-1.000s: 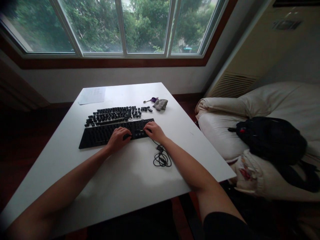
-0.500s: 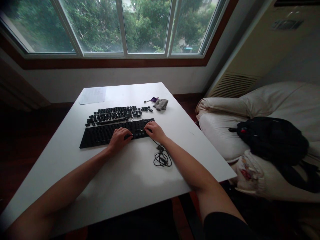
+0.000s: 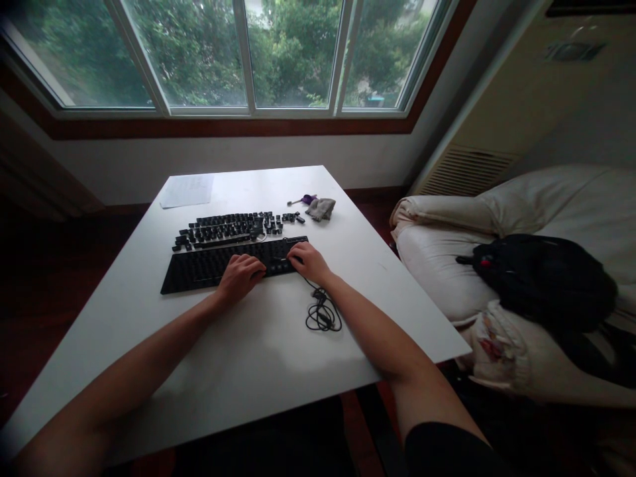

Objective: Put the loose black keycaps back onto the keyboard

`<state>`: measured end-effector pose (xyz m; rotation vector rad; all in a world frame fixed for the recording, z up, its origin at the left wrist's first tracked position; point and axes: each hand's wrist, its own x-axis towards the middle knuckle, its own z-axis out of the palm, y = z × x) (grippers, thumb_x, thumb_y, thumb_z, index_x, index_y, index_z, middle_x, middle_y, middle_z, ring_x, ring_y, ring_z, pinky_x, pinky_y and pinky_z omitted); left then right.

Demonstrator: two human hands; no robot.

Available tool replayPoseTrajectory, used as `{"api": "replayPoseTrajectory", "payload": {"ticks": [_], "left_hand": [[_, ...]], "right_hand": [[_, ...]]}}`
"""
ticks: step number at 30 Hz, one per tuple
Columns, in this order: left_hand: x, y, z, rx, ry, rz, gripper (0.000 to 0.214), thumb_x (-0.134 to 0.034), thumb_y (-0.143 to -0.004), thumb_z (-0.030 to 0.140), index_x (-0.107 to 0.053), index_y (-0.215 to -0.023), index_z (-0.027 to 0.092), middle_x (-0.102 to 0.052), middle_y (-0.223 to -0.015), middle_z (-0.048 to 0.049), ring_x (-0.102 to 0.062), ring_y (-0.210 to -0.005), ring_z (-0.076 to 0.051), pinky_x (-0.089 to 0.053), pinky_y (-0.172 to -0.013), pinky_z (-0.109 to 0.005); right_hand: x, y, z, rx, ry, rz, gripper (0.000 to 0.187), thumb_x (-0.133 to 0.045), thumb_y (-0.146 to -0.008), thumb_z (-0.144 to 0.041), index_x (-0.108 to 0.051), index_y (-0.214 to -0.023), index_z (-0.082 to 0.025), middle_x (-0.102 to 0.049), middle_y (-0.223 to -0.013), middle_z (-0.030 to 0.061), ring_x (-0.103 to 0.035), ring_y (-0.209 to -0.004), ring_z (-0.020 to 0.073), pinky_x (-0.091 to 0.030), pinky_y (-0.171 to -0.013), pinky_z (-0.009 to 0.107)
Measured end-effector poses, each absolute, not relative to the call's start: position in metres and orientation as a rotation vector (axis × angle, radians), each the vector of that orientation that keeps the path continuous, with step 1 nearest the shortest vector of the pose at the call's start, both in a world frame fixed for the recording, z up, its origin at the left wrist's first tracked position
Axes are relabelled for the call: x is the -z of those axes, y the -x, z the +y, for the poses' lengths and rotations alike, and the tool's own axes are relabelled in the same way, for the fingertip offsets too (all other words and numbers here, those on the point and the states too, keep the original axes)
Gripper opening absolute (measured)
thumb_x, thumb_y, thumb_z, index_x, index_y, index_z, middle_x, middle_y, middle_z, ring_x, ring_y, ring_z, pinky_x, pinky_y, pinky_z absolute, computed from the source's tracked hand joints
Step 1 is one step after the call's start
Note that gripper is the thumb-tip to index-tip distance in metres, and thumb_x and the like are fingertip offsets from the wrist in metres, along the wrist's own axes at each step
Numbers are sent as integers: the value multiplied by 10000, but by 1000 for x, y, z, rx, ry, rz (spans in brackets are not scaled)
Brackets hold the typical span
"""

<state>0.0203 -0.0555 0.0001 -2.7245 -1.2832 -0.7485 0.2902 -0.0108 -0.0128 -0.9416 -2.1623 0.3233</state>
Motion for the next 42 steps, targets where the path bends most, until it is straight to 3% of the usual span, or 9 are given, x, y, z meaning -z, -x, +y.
{"api": "replayPoseTrajectory", "payload": {"ticks": [8,19,28,35,42], "left_hand": [[0,-22,-60,705,2717,-1218,220,-480,-1005,267,-690,-943,245,-715,-949,-50,-600,-977,-213,-372,-914,-411],[3,-15,-63,707,2760,-1115,231,-467,-993,199,-693,-991,251,-717,-1013,-52,-611,-1066,-203,-361,-1064,-431],[1,10,-62,758,2819,-1230,303,-584,-922,243,-641,-1219,264,-656,-1290,-64,-583,-1178,-250,-432,-1002,-444],[4,33,-54,719,2839,-1267,336,-620,-915,300,-642,-1250,281,-638,-1332,-67,-561,-1220,-271,-407,-1052,-479],[10,29,-47,819,2865,-1251,344,-623,-904,265,-640,-1247,257,-641,-1324,-74,-580,-1212,-250,-435,-1075,-453]], "right_hand": [[13,-288,-13,-326,952,-2156,150,-586,-914,-204,-734,-929,-226,-683,-1021,76,-596,-1008,226,-484,-945,404],[12,-285,-12,-279,940,-2201,170,-570,-924,-223,-738,-948,-232,-684,-1045,84,-595,-1024,235,-494,-944,429],[-6,-275,2,-235,995,-2304,160,-567,-936,-208,-725,-962,-216,-710,-952,69,-615,-941,219,-481,-886,373],[-20,-220,41,-157,1003,-2389,154,-571,-944,-241,-715,-990,-214,-701,-986,71,-602,-979,222,-459,-885,345],[-15,-163,72,-28,1210,-2482,225,-623,-924,-255,-673,-1140,-214,-653,-1109,92,-569,-1076,234,-444,-913,333]]}}
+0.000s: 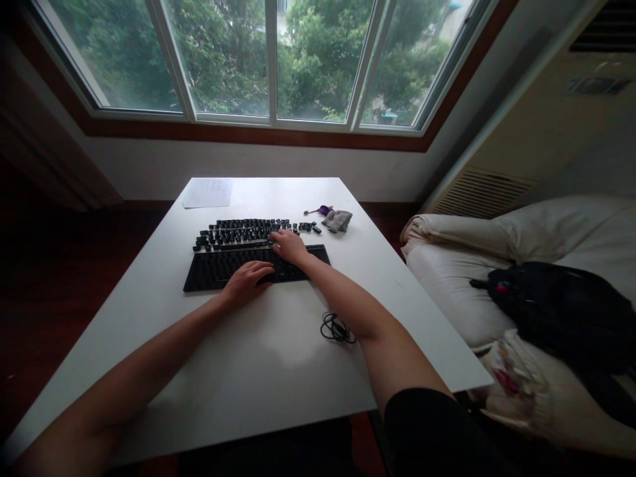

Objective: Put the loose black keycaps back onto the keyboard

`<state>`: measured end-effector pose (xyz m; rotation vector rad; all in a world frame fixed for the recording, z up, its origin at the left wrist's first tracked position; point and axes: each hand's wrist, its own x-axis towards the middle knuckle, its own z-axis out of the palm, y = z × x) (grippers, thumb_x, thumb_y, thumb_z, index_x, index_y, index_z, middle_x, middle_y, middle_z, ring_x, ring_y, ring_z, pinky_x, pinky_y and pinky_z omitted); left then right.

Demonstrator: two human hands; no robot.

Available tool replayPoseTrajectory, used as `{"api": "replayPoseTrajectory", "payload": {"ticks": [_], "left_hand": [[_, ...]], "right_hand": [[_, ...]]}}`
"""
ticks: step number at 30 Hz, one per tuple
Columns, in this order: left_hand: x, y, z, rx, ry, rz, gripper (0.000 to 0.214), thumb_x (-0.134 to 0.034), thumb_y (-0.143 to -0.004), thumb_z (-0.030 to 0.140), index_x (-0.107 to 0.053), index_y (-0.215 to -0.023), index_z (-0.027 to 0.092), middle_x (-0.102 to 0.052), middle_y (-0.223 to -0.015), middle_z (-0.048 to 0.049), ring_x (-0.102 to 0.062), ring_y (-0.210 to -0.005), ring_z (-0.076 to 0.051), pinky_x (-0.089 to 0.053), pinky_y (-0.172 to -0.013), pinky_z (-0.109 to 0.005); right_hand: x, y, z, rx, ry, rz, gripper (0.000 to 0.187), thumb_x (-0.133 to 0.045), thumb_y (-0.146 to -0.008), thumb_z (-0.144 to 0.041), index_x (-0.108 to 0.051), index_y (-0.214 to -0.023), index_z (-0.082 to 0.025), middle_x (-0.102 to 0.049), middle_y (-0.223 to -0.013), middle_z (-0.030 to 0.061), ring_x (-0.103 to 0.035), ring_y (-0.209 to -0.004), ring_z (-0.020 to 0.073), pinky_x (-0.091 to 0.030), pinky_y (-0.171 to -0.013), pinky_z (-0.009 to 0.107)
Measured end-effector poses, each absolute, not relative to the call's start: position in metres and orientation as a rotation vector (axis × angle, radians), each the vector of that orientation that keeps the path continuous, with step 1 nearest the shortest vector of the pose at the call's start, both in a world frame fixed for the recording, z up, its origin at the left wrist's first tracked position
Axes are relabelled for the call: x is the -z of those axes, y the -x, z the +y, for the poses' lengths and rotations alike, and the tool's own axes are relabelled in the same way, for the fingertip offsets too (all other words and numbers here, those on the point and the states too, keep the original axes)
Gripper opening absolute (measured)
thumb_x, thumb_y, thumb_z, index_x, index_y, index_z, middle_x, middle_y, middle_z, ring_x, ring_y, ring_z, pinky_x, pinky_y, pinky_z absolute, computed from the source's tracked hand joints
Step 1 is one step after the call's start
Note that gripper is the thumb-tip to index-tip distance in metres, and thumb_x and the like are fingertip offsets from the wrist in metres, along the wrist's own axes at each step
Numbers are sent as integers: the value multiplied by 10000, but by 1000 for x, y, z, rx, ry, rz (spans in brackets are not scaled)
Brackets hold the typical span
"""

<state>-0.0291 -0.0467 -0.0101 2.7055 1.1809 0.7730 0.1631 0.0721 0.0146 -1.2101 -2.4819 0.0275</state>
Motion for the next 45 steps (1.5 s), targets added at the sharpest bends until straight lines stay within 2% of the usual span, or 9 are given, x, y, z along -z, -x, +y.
{"api": "replayPoseTrajectory", "payload": {"ticks": [5,11,16,20,26,31,41,45], "left_hand": [[5,41,-48,-763,-2706,1217,420,-647,-877,255,-610,-1295,251,-614,-1367,-78,-561,-1242,-262,-417,-1100,-464],[3,59,-49,-737,-2685,1375,514,-719,-830,378,-607,-1318,262,-591,-1387,-103,-519,-1282,-312,-375,-1114,-523],[6,61,-47,-745,-2667,1402,512,-723,-824,402,-619,-1306,262,-596,-1375,-101,-509,-1288,-316,-373,-1111,-523],[7,61,-47,-748,-2661,1398,509,-720,-826,403,-619,-1306,266,-602,-1364,-97,-512,-1283,-316,-377,-1109,-517],[8,63,-47,-744,-2674,1408,500,-705,-841,414,-613,-1305,252,-599,-1364,-101,-507,-1284,-314,-368,-1118,-517],[9,63,-48,-736,-2687,1401,504,-694,-851,419,-602,-1315,244,-595,-1367,-107,-501,-1287,-313,-369,-1113,-515],[9,64,-48,-730,-2674,1405,507,-680,-854,436,-609,-1318,244,-592,-1367,-99,-496,-1292,-313,-367,-1128,-507],[8,64,-48,-725,-2677,1410,505,-672,-857,434,-604,-1324,255,-592,-1367,-97,-494,-1293,-314,-368,-1123,-512]], "right_hand": [[-16,-150,91,41,1261,-2545,196,-656,-908,-293,-685,-1086,-217,-646,-1096,95,-566,-1065,246,-454,-874,334],[-20,-141,111,35,1211,-2713,199,-703,-874,-314,-712,-1051,-224,-668,-1086,93,-569,-1069,260,-457,-849,334],[-23,-140,110,106,1184,-2731,159,-635,-914,-258,-734,-1025,-204,-682,-1064,110,-580,-1046,259,-452,-848,334],[-24,-147,105,170,1148,-2718,215,-537,-973,-258,-736,-1002,-179,-678,-1063,126,-588,-1017,245,-438,-858,332],[-24,-152,111,111,1097,-2755,178,-649,-919,-325,-713,-1043,-215,-677,-1096,93,-593,-1029,244,-436,-831,322],[-25,-143,114,111,1096,-2815,204,-717,-865,-278,-710,-1061,-221,-684,-1087,99,-595,-1045,259,-442,-837,330],[-37,-144,103,256,1060,-2867,205,-599,-929,-261,-698,-1074,-157,-680,-1105,135,-585,-1073,264,-425,-894,341],[-45,-152,93,130,1105,-2707,191,-617,-910,-272,-692,-1046,-161,-670,-1113,123,-575,-1056,249,-419,-861,321]]}}
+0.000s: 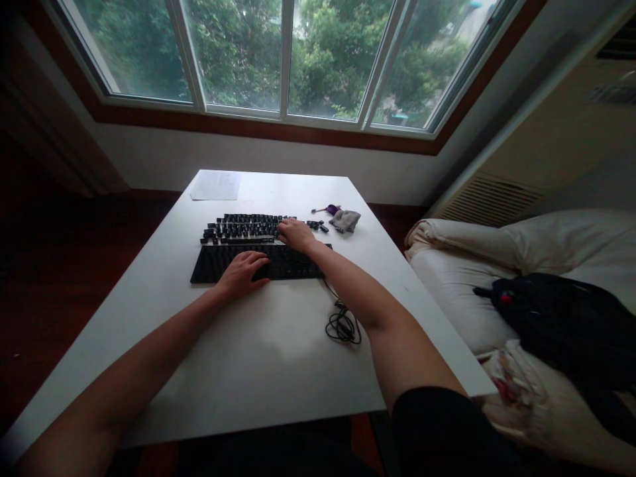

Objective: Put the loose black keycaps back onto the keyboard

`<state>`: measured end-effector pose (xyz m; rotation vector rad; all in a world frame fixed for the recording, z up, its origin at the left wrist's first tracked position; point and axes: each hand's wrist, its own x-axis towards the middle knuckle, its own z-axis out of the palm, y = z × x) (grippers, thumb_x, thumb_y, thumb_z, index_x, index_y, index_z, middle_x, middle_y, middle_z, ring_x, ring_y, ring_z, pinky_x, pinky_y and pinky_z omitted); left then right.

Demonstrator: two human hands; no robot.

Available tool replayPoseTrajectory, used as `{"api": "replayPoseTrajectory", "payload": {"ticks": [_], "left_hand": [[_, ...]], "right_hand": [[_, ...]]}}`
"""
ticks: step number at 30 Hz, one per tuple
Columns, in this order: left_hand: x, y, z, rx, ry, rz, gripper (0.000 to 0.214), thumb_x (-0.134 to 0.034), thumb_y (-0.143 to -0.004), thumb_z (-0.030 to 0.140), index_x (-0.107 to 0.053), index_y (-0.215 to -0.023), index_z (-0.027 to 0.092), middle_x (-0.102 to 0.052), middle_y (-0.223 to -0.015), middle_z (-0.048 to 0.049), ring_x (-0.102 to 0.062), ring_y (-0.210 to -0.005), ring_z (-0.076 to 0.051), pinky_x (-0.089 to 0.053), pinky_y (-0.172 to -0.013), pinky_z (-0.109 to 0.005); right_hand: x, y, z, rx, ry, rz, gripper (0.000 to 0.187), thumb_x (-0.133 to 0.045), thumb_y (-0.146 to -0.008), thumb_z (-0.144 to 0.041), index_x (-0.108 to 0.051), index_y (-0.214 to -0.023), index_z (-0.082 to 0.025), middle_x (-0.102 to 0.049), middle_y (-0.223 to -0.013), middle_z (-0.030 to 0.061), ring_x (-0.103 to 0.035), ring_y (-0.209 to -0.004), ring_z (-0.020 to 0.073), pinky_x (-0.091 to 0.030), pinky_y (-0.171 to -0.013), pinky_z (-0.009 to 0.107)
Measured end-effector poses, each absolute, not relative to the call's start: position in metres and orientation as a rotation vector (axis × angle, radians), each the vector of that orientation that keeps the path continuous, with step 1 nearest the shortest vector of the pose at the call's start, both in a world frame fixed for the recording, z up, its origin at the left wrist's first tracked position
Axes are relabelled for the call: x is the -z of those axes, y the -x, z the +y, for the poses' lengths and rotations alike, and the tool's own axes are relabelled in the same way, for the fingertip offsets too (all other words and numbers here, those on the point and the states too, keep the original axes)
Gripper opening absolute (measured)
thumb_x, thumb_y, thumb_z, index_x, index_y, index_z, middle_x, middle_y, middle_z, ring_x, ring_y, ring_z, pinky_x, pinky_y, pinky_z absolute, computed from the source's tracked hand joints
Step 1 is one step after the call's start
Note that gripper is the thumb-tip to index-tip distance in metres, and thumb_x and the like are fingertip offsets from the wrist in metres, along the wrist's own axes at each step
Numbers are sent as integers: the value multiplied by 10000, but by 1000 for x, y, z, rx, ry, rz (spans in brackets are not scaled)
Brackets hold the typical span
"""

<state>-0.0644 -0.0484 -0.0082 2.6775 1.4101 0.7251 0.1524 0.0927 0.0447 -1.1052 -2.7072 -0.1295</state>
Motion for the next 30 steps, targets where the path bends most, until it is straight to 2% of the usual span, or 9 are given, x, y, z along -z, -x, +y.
{"api": "replayPoseTrajectory", "payload": {"ticks": [5,12,16,22,30], "left_hand": [[8,64,-46,-714,-2694,1440,480,-659,-866,432,-608,-1308,251,-593,-1364,-97,-498,-1288,-311,-365,-1118,-508],[11,64,-43,-709,-2706,1443,488,-657,-868,450,-601,-1309,248,-594,-1364,-92,-498,-1286,-303,-359,-1118,-497],[10,63,-43,-714,-2703,1446,498,-658,-866,452,-597,-1315,246,-595,-1362,-93,-501,-1280,-302,-366,-1113,-493],[8,64,-41,-708,-2698,1443,503,-665,-857,438,-595,-1322,256,-593,-1365,-89,-505,-1277,-302,-365,-1116,-495],[10,64,-38,-705,-2699,1427,496,-658,-863,454,-601,-1313,254,-592,-1368,-84,-504,-1280,-299,-364,-1119,-487]], "right_hand": [[-56,-162,62,-368,999,-2424,154,-620,-883,-268,-666,-982,-160,-673,-866,31,-581,-771,152,-418,-726,256],[-57,-182,22,-670,895,-2442,126,-645,-843,-271,-671,-905,-164,-645,-765,-2,-531,-661,111,-366,-630,231],[-54,-186,15,-644,920,-2566,81,-664,-828,-226,-673,-880,-165,-645,-757,-6,-527,-651,103,-339,-622,224],[-47,-180,9,-433,939,-2738,82,-685,-823,-218,-677,-883,-163,-656,-821,21,-530,-726,130,-310,-643,235],[-45,-177,3,-213,970,-2875,117,-646,-872,-251,-679,-955,-177,-690,-987,69,-603,-879,188,-347,-709,264]]}}
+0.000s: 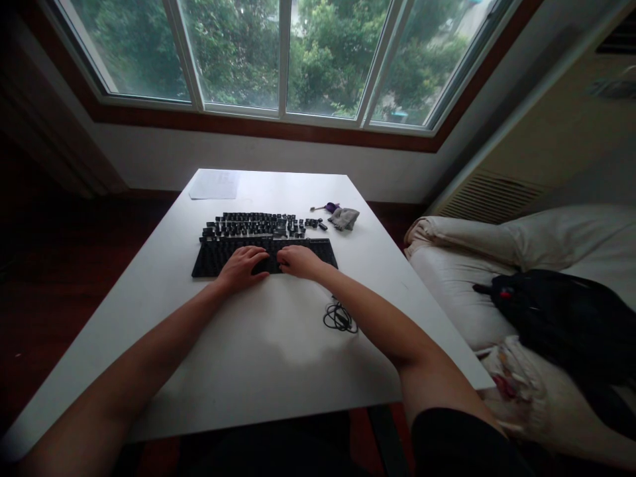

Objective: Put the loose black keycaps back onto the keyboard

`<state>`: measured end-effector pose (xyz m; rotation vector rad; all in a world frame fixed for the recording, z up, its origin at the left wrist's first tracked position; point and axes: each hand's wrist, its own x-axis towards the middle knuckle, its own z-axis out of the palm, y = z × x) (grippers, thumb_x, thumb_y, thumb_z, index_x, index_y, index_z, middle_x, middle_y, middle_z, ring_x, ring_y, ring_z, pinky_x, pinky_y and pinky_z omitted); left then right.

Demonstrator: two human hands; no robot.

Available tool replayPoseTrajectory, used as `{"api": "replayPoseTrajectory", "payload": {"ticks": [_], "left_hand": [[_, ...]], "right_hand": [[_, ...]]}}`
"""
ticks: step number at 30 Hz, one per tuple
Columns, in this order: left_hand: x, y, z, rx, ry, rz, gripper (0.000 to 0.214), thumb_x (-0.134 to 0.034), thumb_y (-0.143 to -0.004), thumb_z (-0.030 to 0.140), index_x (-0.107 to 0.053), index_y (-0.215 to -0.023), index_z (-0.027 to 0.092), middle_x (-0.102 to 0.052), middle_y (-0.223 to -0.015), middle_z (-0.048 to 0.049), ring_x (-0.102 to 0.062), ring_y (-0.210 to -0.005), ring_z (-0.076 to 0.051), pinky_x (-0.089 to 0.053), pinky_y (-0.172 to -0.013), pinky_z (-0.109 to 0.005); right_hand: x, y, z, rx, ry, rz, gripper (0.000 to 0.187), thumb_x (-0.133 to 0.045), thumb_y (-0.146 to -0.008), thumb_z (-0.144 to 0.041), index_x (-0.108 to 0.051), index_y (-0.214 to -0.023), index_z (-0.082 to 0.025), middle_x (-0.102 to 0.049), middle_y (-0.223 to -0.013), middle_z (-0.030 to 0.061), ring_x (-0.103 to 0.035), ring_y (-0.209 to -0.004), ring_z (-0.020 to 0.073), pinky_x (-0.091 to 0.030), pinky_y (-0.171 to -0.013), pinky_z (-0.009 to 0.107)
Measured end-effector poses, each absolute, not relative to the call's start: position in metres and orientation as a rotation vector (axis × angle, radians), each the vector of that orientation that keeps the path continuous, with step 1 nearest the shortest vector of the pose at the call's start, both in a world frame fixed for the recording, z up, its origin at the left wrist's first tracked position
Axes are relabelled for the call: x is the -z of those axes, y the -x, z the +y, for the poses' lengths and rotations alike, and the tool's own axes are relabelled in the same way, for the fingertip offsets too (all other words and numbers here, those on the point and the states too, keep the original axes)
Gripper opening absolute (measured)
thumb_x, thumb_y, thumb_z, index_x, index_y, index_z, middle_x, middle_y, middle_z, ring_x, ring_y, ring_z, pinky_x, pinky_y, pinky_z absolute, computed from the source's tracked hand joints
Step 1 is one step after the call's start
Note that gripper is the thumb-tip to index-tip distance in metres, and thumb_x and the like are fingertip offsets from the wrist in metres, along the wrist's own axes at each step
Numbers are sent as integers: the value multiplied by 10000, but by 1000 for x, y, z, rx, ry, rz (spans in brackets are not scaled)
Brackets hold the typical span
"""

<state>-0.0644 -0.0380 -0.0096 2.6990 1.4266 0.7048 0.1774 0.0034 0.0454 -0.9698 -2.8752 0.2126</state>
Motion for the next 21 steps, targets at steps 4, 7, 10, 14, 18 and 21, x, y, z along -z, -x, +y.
{"api": "replayPoseTrajectory", "payload": {"ticks": [4,7,10,14,18,21], "left_hand": [[9,64,-38,-704,-2693,1425,497,-662,-857,452,-605,-1313,261,-593,-1363,-87,-503,-1284,-301,-366,-1119,-494],[9,64,-38,-707,-2686,1419,504,-665,-854,447,-603,-1319,263,-594,-1363,-88,-503,-1285,-300,-368,-1120,-497],[9,64,-38,-712,-2682,1423,502,-663,-855,446,-606,-1318,262,-593,-1366,-90,-501,-1287,-302,-360,-1127,-502],[9,63,-37,-710,-2674,1425,502,-664,-854,450,-608,-1316,261,-591,-1373,-90,-498,-1292,-304,-356,-1131,-504],[9,64,-38,-711,-2661,1425,499,-666,-853,444,-609,-1315,266,-591,-1371,-86,-496,-1298,-302,-348,-1139,-502],[9,64,-38,-711,-2656,1435,499,-659,-858,447,-606,-1320,265,-587,-1375,-85,-497,-1297,-298,-346,-1144,-495]], "right_hand": [[-46,-176,1,-144,1007,-2909,129,-639,-894,-262,-681,-986,-182,-695,-1033,79,-623,-936,204,-371,-739,273],[-46,-175,-1,-105,1021,-2922,125,-630,-913,-270,-676,-992,-186,-694,-1044,78,-629,-948,205,-384,-739,276],[-45,-173,-4,-12,1006,-2941,130,-623,-922,-248,-668,-1022,-179,-688,-1051,99,-623,-969,219,-399,-749,287],[-43,-169,-8,121,944,-2967,154,-605,-932,-223,-660,-1064,-164,-677,-1061,124,-595,-989,237,-415,-785,312],[-32,-170,-13,225,889,-2940,167,-528,-973,-201,-653,-1071,-148,-664,-1052,132,-560,-975,242,-403,-807,336],[-20,-176,-20,291,880,-2884,183,-492,-990,-195,-658,-1049,-150,-654,-1050,132,-536,-972,248,-386,-817,354]]}}
